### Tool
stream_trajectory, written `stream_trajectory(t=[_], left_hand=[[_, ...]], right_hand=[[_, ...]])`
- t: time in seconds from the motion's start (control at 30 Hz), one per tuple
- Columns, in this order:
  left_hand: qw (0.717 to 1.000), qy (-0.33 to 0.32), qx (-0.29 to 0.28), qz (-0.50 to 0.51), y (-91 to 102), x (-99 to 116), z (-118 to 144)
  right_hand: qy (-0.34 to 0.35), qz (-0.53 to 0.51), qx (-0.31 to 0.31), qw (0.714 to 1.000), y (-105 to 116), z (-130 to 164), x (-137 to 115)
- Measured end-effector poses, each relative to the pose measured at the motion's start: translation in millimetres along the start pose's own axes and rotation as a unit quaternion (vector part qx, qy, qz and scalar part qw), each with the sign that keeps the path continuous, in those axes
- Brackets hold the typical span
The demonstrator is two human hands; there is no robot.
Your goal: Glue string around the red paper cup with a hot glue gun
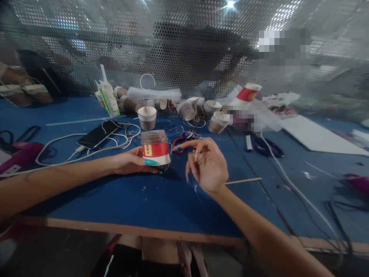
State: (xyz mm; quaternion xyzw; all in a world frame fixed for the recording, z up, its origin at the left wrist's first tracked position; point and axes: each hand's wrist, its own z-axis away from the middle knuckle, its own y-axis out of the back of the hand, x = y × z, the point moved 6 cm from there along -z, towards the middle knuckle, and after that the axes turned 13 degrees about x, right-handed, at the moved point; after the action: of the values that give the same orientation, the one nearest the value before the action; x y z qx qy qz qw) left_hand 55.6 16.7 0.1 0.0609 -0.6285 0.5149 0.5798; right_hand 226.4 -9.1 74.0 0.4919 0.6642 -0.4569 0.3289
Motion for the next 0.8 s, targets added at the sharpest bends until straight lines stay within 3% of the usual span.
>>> stream_trajectory(t=[0.1, 0.17, 0.4, 0.47, 0.57, 0.7, 0.8], left_hand=[[1.0, -0.007, 0.005, -0.014, -1.1, -1, 0], [1.0, -0.014, 0.005, -0.022, -1.9, -2, 0], [1.0, -0.012, 0.006, -0.002, -0.8, 0, 0], [1.0, -0.014, 0.006, -0.004, -1.1, 1, 0], [0.999, -0.035, 0.021, -0.008, -1.7, 3, 1], [0.99, -0.107, 0.082, -0.026, -1.5, 10, 2], [0.979, -0.162, 0.115, -0.035, -2.9, 17, 2]], right_hand=[[-0.04, 0.037, -0.077, 0.996, -18, 13, 2], [-0.044, 0.067, -0.094, 0.992, -23, 19, 5], [0.044, 0.058, 0.008, 0.997, -4, 11, -2], [0.065, 0.076, 0.011, 0.995, 0, 10, -3], [0.117, 0.163, -0.067, 0.977, -6, 15, -3], [0.176, 0.264, -0.224, 0.922, -24, 25, 5], [0.187, 0.273, -0.272, 0.903, -30, 29, 8]])
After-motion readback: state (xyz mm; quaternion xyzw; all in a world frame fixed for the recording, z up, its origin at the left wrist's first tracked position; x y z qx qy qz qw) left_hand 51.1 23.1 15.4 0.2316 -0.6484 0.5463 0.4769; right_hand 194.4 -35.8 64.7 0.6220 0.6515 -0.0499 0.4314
